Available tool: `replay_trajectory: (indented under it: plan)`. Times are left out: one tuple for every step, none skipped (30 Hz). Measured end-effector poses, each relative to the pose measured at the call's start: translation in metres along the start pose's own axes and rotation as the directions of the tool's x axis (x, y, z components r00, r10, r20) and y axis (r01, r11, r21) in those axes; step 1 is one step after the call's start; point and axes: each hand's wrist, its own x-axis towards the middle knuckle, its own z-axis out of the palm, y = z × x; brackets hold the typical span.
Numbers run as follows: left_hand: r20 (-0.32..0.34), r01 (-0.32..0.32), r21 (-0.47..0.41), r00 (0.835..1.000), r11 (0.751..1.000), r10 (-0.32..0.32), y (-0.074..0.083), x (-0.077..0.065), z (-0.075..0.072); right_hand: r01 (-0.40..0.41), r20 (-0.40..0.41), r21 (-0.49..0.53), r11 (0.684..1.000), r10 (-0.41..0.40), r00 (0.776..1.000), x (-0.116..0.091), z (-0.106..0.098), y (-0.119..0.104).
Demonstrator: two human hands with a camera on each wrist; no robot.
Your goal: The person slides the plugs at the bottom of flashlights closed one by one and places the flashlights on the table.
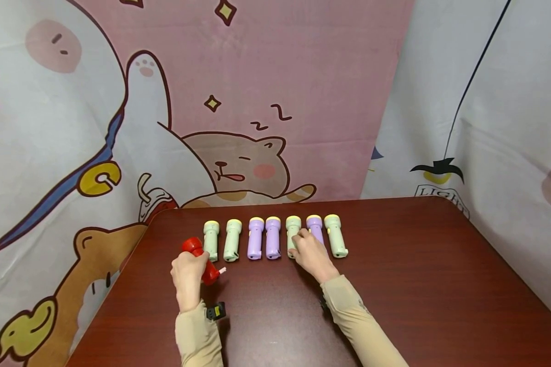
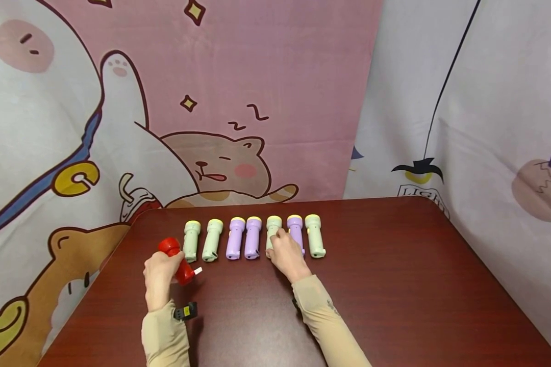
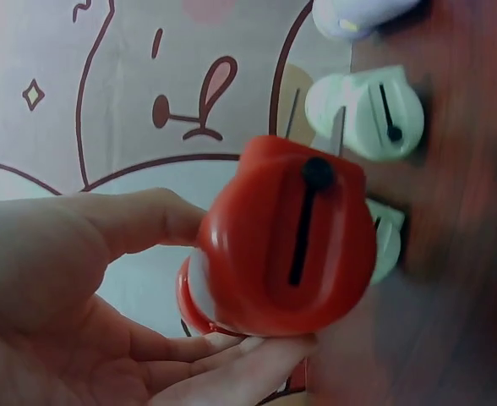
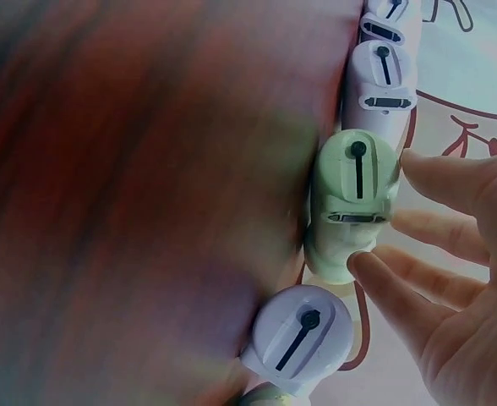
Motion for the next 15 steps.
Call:
replay_trajectory:
  plan:
    - [-0.004, -0.006, -0.006, 1.000, 1.000, 0.006, 0.001, 0.000, 0.001, -0.001, 0.002, 0.005, 1.000, 0.001, 1.000, 0.000, 0.000, 0.000]
    - [-0.012, -0.013, -0.011, 1.000, 1.000, 0.013, 0.003, 0.000, 0.003, -0.004, 0.004, 0.010, 1.000, 0.004, 1.000, 0.000, 0.000, -0.001]
    - [-0.017, -0.020, -0.016, 1.000, 1.000, 0.020, 0.004, 0.000, 0.004, -0.006, 0.004, 0.016, 1.000, 0.006, 1.000, 0.000, -0.001, -0.001]
    - [-0.020, -0.022, -0.022, 1.000, 1.000, 0.021, 0.005, 0.000, 0.006, -0.007, 0.002, 0.020, 1.000, 0.006, 1.000, 0.000, -0.001, -0.001]
    - [-0.020, -0.024, -0.032, 1.000, 0.999, 0.023, 0.006, 0.000, 0.007, -0.007, -0.002, 0.022, 1.000, 0.007, 1.000, 0.000, -0.001, -0.002]
    - [-0.021, -0.024, -0.042, 1.000, 0.999, 0.023, 0.007, -0.001, 0.008, -0.008, -0.005, 0.024, 1.000, 0.008, 1.000, 0.000, -0.002, -0.002]
    - [-0.015, -0.021, -0.046, 1.000, 0.999, 0.020, 0.008, -0.001, 0.010, -0.009, -0.007, 0.026, 1.000, 0.009, 1.000, 0.000, -0.002, -0.003]
    - [-0.009, -0.016, -0.056, 1.000, 0.998, 0.015, 0.009, -0.001, 0.011, -0.010, -0.008, 0.028, 1.000, 0.011, 1.000, 0.000, -0.003, -0.004]
    - [0.000, -0.013, -0.065, 1.000, 0.998, 0.013, 0.010, -0.001, 0.012, -0.012, -0.009, 0.031, 0.999, 0.013, 1.000, 0.000, -0.004, -0.005]
    - [0.009, -0.007, -0.075, 1.000, 0.997, 0.008, 0.011, -0.001, 0.013, -0.014, -0.010, 0.031, 0.999, 0.015, 1.000, 0.000, -0.005, -0.006]
    - [0.016, -0.005, -0.085, 1.000, 0.996, 0.006, 0.012, -0.001, 0.015, -0.018, -0.011, 0.031, 0.999, 0.018, 1.000, 0.000, -0.006, -0.007]
    - [0.020, -0.004, -0.088, 1.000, 0.996, 0.005, 0.014, -0.001, 0.016, -0.020, -0.013, 0.029, 0.999, 0.021, 1.000, 0.000, -0.007, -0.008]
    - [0.023, -0.004, -0.091, 1.000, 0.996, 0.007, 0.015, -0.002, 0.018, -0.021, -0.014, 0.024, 0.999, 0.021, 1.000, 0.000, -0.008, -0.010]
    - [0.023, -0.004, -0.098, 1.000, 0.995, 0.006, 0.017, -0.002, 0.019, -0.023, -0.013, 0.023, 0.999, 0.023, 1.000, 0.000, -0.010, -0.011]
    - [0.025, -0.005, -0.099, 1.000, 0.995, 0.007, 0.019, -0.002, 0.021, -0.024, -0.013, 0.021, 0.999, 0.024, 1.000, 0.000, -0.011, -0.012]
